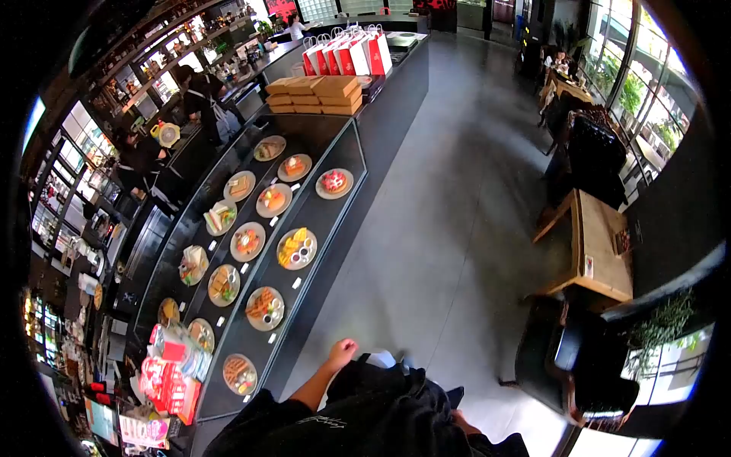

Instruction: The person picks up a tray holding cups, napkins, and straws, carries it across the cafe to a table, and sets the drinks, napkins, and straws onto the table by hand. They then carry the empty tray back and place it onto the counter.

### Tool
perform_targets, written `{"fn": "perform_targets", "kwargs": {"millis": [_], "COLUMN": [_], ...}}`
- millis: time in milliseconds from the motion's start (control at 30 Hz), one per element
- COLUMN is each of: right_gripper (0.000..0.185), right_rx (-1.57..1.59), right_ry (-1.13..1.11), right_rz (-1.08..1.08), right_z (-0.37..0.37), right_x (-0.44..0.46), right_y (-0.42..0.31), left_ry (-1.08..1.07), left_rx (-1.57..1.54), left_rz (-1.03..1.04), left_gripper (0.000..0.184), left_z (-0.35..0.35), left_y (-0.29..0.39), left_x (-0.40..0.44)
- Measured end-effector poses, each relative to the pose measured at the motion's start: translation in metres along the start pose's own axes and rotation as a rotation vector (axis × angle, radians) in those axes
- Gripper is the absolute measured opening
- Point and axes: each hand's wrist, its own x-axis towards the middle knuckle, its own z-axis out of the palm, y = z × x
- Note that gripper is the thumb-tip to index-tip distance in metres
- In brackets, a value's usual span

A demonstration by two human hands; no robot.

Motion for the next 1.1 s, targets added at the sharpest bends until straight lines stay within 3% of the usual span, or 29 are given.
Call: {"fn": "perform_targets", "kwargs": {"millis": [167, 267, 300, 367, 433, 500, 600, 700, 733, 800, 833, 900, 933, 967, 1033, 1100], "right_gripper": [0.055, 0.047, 0.045, 0.044, 0.042, 0.037, 0.024, 0.025, 0.025, 0.032, 0.036, 0.030, 0.025, 0.024, 0.025, 0.035], "right_rx": [0.035, 0.225, 0.288, 0.538, 0.860, 1.106, 1.120, 1.317, 1.427, 1.671, 1.725, 1.849, 1.804, 1.789, 1.703, 1.632], "right_ry": [0.120, 0.432, 0.539, 0.535, 0.434, 0.478, 0.529, 0.486, 0.412, 0.235, 0.136, -0.011, -0.092, -0.140, -0.254, -0.340], "right_rz": [-0.093, -0.183, -0.203, -0.293, -0.471, -0.573, -0.645, -0.746, -0.731, -0.494, -0.377, -0.336, -0.285, -0.337, -0.332, -0.346], "right_z": [-0.151, -0.227, -0.254, -0.315, -0.377, -0.426, -0.525, -0.602, -0.616, -0.667, -0.691, -0.730, -0.750, -0.766, -0.799, -0.845], "right_x": [0.092, 0.139, 0.149, 0.162, 0.161, 0.192, 0.167, 0.166, 0.195, 0.184, 0.185, 0.195, 0.204, 0.213, 0.226, 0.217], "right_y": [-0.167, -0.272, -0.303, -0.369, -0.431, -0.485, -0.572, -0.658, -0.681, -0.749, -0.782, -0.847, -0.873, -0.905, -0.960, -1.022], "left_ry": [0.081, 0.023, 0.038, 0.059, -0.066, -0.237, -0.420, -0.682, -0.760, -0.867, -0.834, -0.753, -0.741, -0.685, -0.387, -0.143], "left_rx": [-0.105, -0.057, -0.022, 0.045, 0.036, -0.103, -0.057, 0.050, 0.046, 0.019, -0.097, -0.336, -0.448, -0.549, -0.265, -0.196], "left_rz": [-0.116, -0.188, -0.137, -0.023, 0.038, -0.029, 0.066, 0.010, -0.012, -0.093, -0.142, -0.253, -0.187, -0.291, -0.013, 0.037], "left_gripper": [0.018, 0.019, 0.019, 0.021, 0.024, 0.027, 0.029, 0.043, 0.048, 0.059, 0.060, 0.064, 0.068, 0.070, 0.071, 0.070], "left_z": [-0.015, -0.028, -0.022, -0.004, 0.006, 0.022, 0.056, 0.099, 0.111, 0.135, 0.140, 0.135, 0.147, 0.133, 0.149, 0.122], "left_y": [0.021, 0.094, 0.104, 0.133, 0.189, 0.257, 0.337, 0.398, 0.413, 0.441, 0.462, 0.516, 0.508, 0.547, 0.541, 0.616], "left_x": [0.109, 0.203, 0.246, 0.340, 0.428, 0.508, 0.612, 0.707, 0.740, 0.804, 0.833, 0.872, 0.908, 0.926, 0.992, 1.019]}}
